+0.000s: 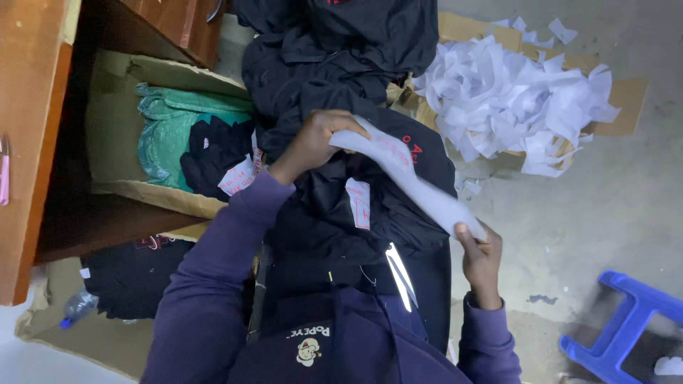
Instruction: The person uses scissors to cut a white paper template with red text into strips. The person holds the paper with one hand and cuts it with the other, then discards the cut pieces onto a pile on the floor.
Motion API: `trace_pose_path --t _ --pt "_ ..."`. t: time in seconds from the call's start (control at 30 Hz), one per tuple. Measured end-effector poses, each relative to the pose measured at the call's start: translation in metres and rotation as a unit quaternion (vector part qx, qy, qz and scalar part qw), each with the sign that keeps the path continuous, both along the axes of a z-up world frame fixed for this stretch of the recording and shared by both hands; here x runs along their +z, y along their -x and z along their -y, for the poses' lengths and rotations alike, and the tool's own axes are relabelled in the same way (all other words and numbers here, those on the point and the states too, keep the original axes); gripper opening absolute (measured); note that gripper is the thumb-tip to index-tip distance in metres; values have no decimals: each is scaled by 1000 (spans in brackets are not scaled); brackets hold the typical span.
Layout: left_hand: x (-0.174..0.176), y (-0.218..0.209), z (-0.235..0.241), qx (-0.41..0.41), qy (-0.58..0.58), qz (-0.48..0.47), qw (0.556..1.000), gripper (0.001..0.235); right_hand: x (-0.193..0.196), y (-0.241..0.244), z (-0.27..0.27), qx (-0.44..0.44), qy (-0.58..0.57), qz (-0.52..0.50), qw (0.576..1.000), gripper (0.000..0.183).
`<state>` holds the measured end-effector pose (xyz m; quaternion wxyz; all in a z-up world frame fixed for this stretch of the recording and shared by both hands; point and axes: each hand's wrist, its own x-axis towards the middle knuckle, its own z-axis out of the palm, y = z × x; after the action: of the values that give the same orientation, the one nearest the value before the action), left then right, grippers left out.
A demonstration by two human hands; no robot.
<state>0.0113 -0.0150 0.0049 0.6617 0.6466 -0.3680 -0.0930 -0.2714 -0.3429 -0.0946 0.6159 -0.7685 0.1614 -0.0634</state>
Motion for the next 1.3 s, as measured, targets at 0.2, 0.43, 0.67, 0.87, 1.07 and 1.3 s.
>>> trace_pose_path --t 0.2,0.43,0.67,0.87,1.07,1.3 --pt "-47 -20 8 103 -161 -114 975 47 19 -8 -40 -79 -305 -18 949 15" --pt "-35 -33 4 3 3 -205 979 21 18 4 -7 85 -204 -110 969 17" --pt "18 -17 9 -27 20 -40 999 12 153 -33 -36 209 75 -180 958 47" --pt "38 -13 9 105 -138 50 984 34 152 -36 -58 191 228 -151 943 42" --pt "14 2 18 247 -264 183 914 50 47 -31 -45 31 -342 -163 925 31" --pt "15 201 13 -122 -194 193 954 24 39 -39 -61 -187 -476 -98 854 21"
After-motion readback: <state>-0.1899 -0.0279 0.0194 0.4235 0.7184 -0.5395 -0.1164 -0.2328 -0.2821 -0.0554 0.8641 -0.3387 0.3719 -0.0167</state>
